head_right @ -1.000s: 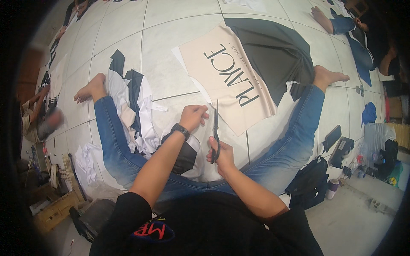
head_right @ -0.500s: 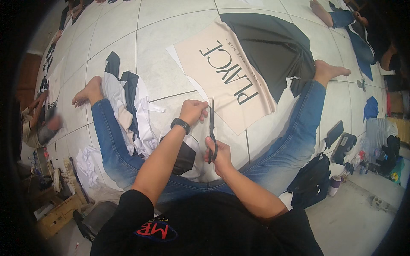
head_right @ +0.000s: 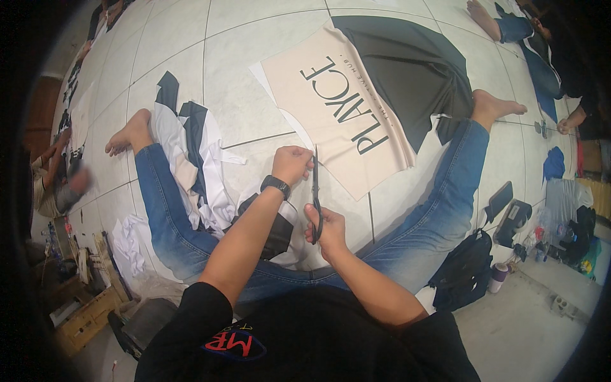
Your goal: The person sits on the floor and uses scissors to cut a white and black t-shirt. They align the fabric, cut along the edges to separate sections, and trim the material into smaller pieces.
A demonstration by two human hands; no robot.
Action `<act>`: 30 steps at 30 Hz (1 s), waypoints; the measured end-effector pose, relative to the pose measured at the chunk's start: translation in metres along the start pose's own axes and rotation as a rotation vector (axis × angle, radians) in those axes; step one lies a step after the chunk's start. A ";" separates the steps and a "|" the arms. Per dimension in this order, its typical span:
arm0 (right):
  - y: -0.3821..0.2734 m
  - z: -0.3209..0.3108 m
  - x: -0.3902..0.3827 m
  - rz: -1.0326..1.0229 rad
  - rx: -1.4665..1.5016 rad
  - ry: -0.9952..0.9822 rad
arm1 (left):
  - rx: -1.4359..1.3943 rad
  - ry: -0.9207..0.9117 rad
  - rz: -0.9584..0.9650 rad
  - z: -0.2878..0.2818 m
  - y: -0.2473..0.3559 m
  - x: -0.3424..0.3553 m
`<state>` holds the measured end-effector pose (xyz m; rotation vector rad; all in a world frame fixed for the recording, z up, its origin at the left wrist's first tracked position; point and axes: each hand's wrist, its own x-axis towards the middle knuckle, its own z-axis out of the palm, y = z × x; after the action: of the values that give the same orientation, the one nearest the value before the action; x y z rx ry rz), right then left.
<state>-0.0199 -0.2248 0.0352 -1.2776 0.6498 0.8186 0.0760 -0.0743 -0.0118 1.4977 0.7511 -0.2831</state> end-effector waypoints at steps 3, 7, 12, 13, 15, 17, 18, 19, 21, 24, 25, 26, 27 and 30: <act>0.000 -0.002 0.002 0.012 -0.019 0.014 | 0.018 0.002 0.001 0.001 0.000 0.001; -0.005 -0.010 0.002 0.016 -0.067 0.007 | 0.031 0.007 0.000 0.000 0.002 -0.001; -0.022 -0.020 0.006 0.029 -0.159 -0.024 | 0.001 -0.056 -0.005 -0.006 0.000 0.001; -0.026 -0.021 0.009 0.022 -0.177 -0.033 | -0.014 -0.071 -0.002 -0.007 -0.002 0.003; -0.030 -0.025 0.014 0.011 -0.228 -0.049 | -0.060 -0.088 0.009 -0.009 -0.008 0.004; -0.033 -0.027 0.021 -0.001 -0.280 -0.065 | -0.087 -0.092 0.013 -0.011 -0.008 0.004; -0.035 -0.028 0.023 -0.010 -0.290 -0.067 | -0.095 -0.089 0.007 -0.010 -0.008 0.004; -0.036 -0.027 0.023 -0.019 -0.297 -0.068 | -0.100 -0.089 0.001 -0.009 -0.007 0.003; -0.037 -0.026 0.024 -0.028 -0.300 -0.065 | -0.088 -0.079 0.009 -0.010 -0.007 0.002; -0.036 -0.027 0.024 -0.032 -0.286 -0.057 | -0.075 -0.077 0.014 -0.010 -0.009 0.002; -0.036 -0.028 0.025 -0.033 -0.281 -0.061 | -0.070 -0.079 0.014 -0.010 -0.009 0.002; -0.035 -0.029 0.025 -0.035 -0.275 -0.065 | -0.058 -0.079 0.017 -0.010 -0.009 0.002; -0.036 -0.029 0.025 -0.037 -0.287 -0.063 | -0.046 -0.078 0.020 -0.010 -0.010 0.002; -0.037 -0.030 0.025 -0.043 -0.313 -0.061 | -0.038 -0.076 0.020 -0.010 -0.007 0.000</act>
<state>0.0258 -0.2529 0.0303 -1.5366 0.4548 0.9460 0.0694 -0.0656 -0.0165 1.4497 0.6771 -0.3074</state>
